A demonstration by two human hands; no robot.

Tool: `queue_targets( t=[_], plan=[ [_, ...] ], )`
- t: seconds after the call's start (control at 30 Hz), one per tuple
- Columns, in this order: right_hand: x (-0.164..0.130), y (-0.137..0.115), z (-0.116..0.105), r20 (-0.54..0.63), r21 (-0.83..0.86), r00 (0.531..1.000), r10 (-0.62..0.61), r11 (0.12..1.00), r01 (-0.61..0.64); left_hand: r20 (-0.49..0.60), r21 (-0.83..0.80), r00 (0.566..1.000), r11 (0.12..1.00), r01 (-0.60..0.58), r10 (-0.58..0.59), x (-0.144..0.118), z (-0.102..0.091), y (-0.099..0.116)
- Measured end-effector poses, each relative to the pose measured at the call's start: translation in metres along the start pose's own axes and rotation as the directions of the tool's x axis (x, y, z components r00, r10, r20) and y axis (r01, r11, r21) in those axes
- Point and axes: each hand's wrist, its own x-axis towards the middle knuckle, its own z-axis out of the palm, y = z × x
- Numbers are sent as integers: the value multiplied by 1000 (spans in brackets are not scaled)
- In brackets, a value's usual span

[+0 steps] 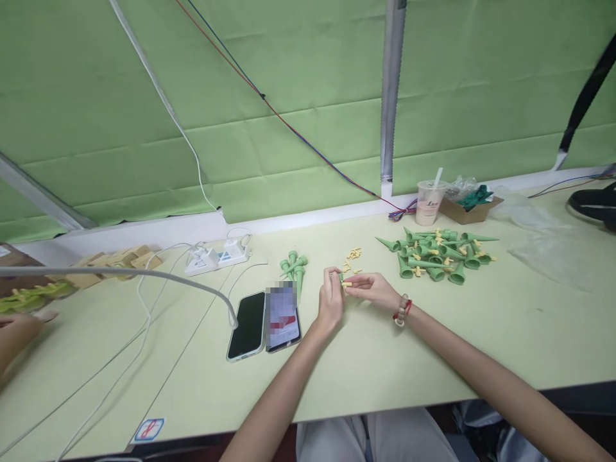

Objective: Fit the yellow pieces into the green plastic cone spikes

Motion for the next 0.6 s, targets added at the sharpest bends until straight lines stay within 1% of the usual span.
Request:
queue_targets(
  t=[0.07, 0.13, 0.2, 0.27, 0.37, 0.47, 0.53, 0.57, 0.6],
  plan=[
    [-1, 3, 2, -25, 75, 996, 88, 993, -86, 38, 98, 999, 994, -38, 35, 0, -2, -2],
    [-1, 7, 2, -38, 110, 990, 138, 985, -133, 68, 164, 996, 984, -64, 54, 0, -2, -3],
    [1, 11, 3, -45, 108, 992, 121, 987, -115, 81, 178, 995, 982, -69, 56, 0, -1, -5],
    [3, 14, 4, -57, 63, 997, 50, 997, -47, 60, 163, 996, 984, -71, 62, 1, 1, -6],
    [5, 16, 2, -60, -71, 996, -70, 995, 66, 6, 146, 997, 986, -76, 76, 2, 5, -8],
    [6, 14, -8, 39, -254, 985, -171, 951, 175, -36, 142, 997, 988, -60, 66, 3, 6, -9],
    [8, 13, -20, 99, -403, 966, -237, 878, 257, -63, 133, 996, 990, -47, 56, 3, 6, -9],
    [10, 13, -25, 96, -497, 960, -265, 822, 277, -75, 124, 996, 991, -41, 50, 4, 7, -10],
    [12, 14, -31, 83, -609, 954, -289, 743, 279, -84, 110, 996, 993, -33, 42, 4, 7, -11]
  ],
)
